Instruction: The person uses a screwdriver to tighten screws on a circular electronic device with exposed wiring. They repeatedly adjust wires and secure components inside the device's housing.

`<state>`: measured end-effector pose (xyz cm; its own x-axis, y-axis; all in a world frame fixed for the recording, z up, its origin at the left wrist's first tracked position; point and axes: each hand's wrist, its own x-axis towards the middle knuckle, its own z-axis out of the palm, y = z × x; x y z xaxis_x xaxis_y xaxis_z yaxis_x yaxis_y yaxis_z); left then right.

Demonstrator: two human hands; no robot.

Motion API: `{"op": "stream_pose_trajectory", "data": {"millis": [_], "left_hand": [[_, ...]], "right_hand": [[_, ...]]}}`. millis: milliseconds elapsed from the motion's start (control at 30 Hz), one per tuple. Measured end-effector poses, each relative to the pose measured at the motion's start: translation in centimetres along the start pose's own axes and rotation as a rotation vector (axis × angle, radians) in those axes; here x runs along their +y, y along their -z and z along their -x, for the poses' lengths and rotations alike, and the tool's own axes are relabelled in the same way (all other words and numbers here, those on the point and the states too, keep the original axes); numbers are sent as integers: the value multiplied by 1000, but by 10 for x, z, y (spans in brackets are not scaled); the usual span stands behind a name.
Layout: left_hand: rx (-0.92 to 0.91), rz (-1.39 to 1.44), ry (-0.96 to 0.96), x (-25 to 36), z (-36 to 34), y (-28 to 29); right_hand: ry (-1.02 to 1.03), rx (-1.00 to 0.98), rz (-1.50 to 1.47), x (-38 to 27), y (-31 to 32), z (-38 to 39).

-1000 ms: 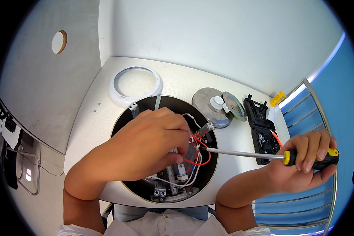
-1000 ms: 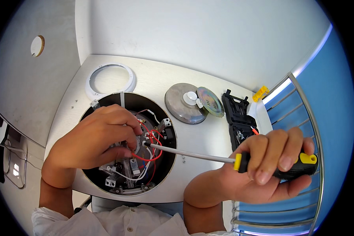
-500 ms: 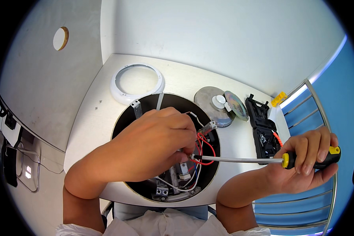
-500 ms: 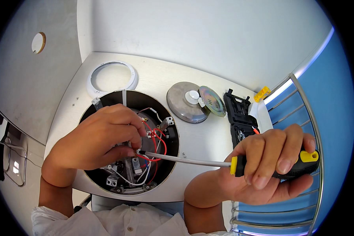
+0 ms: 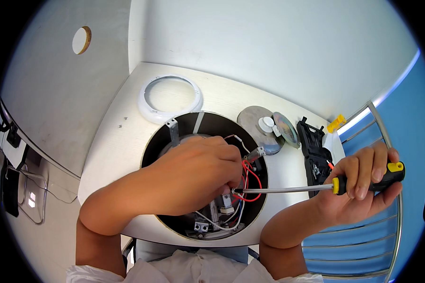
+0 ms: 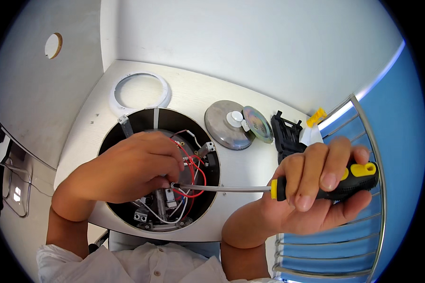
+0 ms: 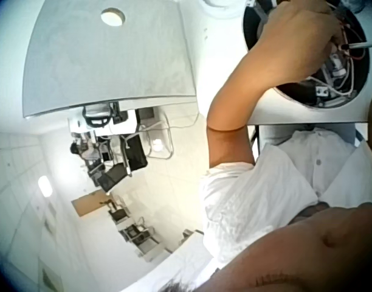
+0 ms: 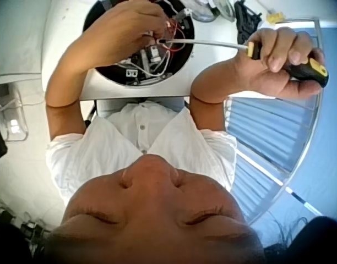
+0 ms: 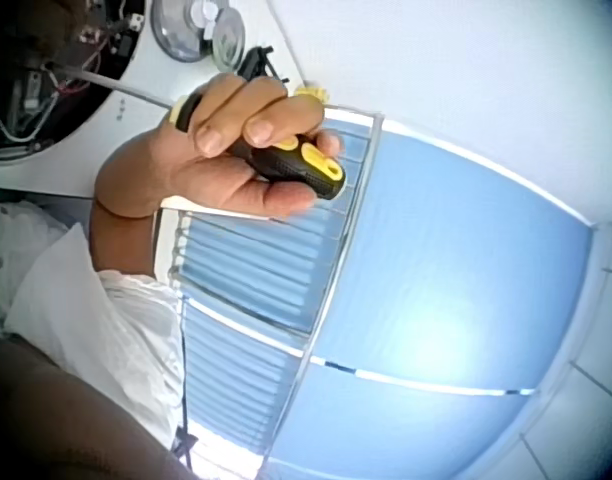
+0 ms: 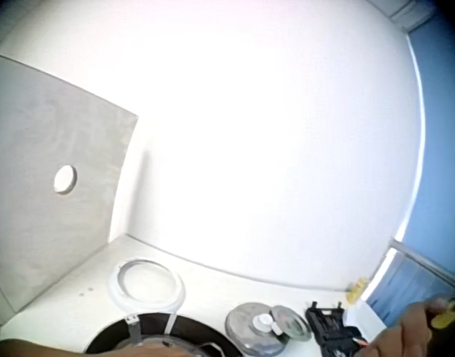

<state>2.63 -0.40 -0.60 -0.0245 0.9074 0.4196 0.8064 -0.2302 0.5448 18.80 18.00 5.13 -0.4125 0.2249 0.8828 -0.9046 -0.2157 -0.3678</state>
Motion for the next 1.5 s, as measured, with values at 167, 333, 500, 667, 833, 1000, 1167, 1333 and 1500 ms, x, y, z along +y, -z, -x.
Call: {"op": "stream_pose_trajectory", "data": {"millis": [167,333,500,667,833,1000,1167,1333,1500], "left_hand": [[-11,61,-5,-3,3,1],[31,65,-45,-4,1,0],[-22,33,-63,3,-5,6],[-72,-94,-141,9,-18,14],[-281,-73,-148,8,-38,18],[-445,-18,24,5,-51,25],[-491,4,53,10,-52,30],[-519,70,77,7,-53,35],[-501,69,-20,-2,-55,26]], "right_hand": [[-215,-74,-29,17,-13,-42],[-408,-258,6,42,-22,-73],[-356,-304,65,30,-37,-72],[-210,-262,112,9,-43,-62],[-255,-231,104,4,-31,-58],[-216,-188,115,3,-26,-49],[-104,-213,195,-5,-32,-37],[-35,-132,257,-5,-34,-26],[-14,-125,267,-4,-36,-21]]}}
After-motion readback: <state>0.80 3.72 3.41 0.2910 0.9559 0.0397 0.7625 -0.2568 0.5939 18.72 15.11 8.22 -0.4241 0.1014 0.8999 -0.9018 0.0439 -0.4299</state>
